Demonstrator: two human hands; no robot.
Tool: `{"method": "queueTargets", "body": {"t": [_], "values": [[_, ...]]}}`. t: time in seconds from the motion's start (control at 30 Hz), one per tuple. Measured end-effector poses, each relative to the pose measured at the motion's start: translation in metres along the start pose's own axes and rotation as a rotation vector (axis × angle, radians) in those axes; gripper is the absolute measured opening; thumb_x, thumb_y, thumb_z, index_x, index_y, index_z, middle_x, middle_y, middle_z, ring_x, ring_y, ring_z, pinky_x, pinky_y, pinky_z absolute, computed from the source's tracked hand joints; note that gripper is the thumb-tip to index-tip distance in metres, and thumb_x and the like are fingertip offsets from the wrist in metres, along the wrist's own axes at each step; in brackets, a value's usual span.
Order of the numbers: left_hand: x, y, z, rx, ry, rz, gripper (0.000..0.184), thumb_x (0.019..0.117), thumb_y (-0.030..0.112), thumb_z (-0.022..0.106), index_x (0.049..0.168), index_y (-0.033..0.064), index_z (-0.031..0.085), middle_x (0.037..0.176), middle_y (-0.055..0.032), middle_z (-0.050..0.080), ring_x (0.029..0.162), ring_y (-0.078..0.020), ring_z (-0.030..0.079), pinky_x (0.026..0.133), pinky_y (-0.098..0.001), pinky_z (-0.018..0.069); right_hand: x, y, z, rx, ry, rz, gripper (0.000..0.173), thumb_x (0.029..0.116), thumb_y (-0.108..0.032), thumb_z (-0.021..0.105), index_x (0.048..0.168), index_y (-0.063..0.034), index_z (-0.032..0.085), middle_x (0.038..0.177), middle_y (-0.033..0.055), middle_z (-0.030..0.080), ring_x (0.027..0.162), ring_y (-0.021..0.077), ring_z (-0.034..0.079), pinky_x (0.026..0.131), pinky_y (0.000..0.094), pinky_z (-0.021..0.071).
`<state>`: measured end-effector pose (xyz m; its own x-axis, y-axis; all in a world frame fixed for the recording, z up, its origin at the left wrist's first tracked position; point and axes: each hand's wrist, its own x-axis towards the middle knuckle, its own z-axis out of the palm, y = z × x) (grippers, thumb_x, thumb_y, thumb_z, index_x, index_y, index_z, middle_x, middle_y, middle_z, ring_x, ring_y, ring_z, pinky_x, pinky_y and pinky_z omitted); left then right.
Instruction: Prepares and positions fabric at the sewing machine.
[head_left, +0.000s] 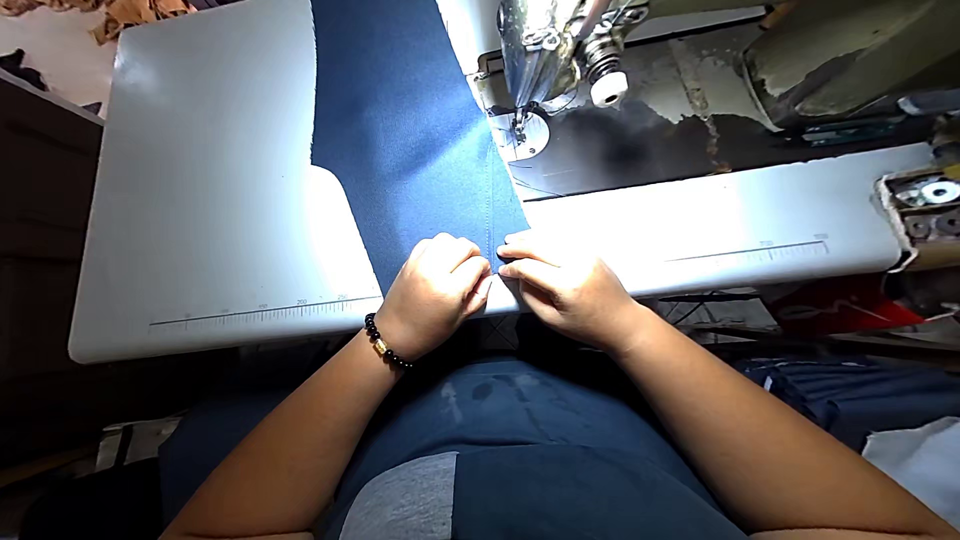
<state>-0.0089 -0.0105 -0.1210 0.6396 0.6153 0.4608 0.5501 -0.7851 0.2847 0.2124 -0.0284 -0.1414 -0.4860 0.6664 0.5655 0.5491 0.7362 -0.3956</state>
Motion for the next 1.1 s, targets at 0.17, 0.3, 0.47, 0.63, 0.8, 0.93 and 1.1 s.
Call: {"method": "queueTargets", "body": {"t": [0.17, 0.3, 0.47, 0.63, 0.8, 0.93, 1.1], "values": [[0.003, 0.001, -0.001, 0.0, -0.024, 0.0, 0.012, 0.0914, 0.011, 0.066, 0.087, 0.0034, 0.074, 0.091, -0.0106, 0.069, 0.086, -0.0246, 0.065, 0.075, -0.0363, 0.0528, 0.0, 0.0, 0.0, 0.015, 0.001, -0.002, 0.022, 0.0919, -0.009, 0.058, 0.094, -0.0047, 0.079, 0.111, 0.012, 0.075, 0.115, 0.0267, 0.068, 0.103, 0.0382, 0.0518], [0.004, 0.001, -0.002, 0.005, -0.03, 0.019, 0.012, 0.0917, 0.011, 0.065, 0.087, 0.003, 0.074, 0.09, -0.011, 0.069, 0.085, -0.0247, 0.065, 0.073, -0.0354, 0.0524, 0.0, 0.001, 0.001, 0.016, 0.007, -0.004, 0.022, 0.0924, -0.009, 0.058, 0.094, -0.0046, 0.079, 0.111, 0.012, 0.075, 0.115, 0.0265, 0.068, 0.103, 0.0377, 0.0517], [0.004, 0.0, -0.002, 0.019, -0.037, 0.039, 0.013, 0.0922, 0.011, 0.065, 0.088, 0.0024, 0.074, 0.091, -0.0112, 0.07, 0.086, -0.0249, 0.066, 0.074, -0.0348, 0.0537, 0.0, 0.001, 0.001, 0.014, 0.011, -0.005, 0.022, 0.091, -0.009, 0.057, 0.092, -0.0053, 0.079, 0.11, 0.0116, 0.076, 0.115, 0.0268, 0.069, 0.103, 0.0384, 0.0518], [0.004, -0.001, 0.0, 0.033, -0.023, 0.05, 0.013, 0.0923, 0.012, 0.065, 0.088, 0.0027, 0.074, 0.091, -0.0107, 0.07, 0.088, -0.0241, 0.067, 0.076, -0.0344, 0.055, 0.001, 0.002, 0.002, 0.014, 0.013, 0.0, 0.021, 0.0907, -0.01, 0.059, 0.091, -0.0051, 0.079, 0.11, 0.011, 0.076, 0.115, 0.0254, 0.069, 0.103, 0.0369, 0.0519], [0.004, -0.005, 0.002, -0.015, -0.023, 0.058, 0.013, 0.0926, 0.01, 0.065, 0.09, 0.0022, 0.076, 0.102, -0.0115, 0.075, 0.116, -0.0284, 0.068, 0.104, -0.0385, 0.0535, 0.001, 0.003, 0.003, -0.003, 0.01, 0.005, 0.022, 0.091, -0.01, 0.058, 0.092, -0.0067, 0.079, 0.109, 0.0092, 0.076, 0.114, 0.0231, 0.069, 0.101, 0.0358, 0.0524], [0.006, -0.009, -0.003, -0.068, -0.097, 0.007, 0.016, 0.0933, 0.015, 0.064, 0.089, 0.0063, 0.077, 0.101, -0.0083, 0.076, 0.116, -0.0237, 0.069, 0.102, -0.0362, 0.0545, 0.003, 0.001, 0.003, -0.049, -0.062, 0.027, 0.029, 0.0925, -0.015, 0.056, 0.109, -0.0105, 0.079, 0.111, 0.0061, 0.074, 0.111, 0.0198, 0.067, 0.096, 0.0351, 0.0536], [0.05, -0.023, -0.021, -0.184, -0.269, -0.223, 0.023, 0.0982, 0.022, 0.058, 0.089, 0.0071, 0.073, 0.092, -0.0039, 0.068, 0.088, -0.0123, 0.065, 0.078, -0.0307, 0.055, 0.004, 0.001, 0.004, -0.014, -0.09, 0.07, 0.028, 0.096, -0.015, 0.054, 0.11, -0.0103, 0.077, 0.119, 0.0073, 0.073, 0.114, 0.0209, 0.067, 0.097, 0.0373, 0.0543]]}}
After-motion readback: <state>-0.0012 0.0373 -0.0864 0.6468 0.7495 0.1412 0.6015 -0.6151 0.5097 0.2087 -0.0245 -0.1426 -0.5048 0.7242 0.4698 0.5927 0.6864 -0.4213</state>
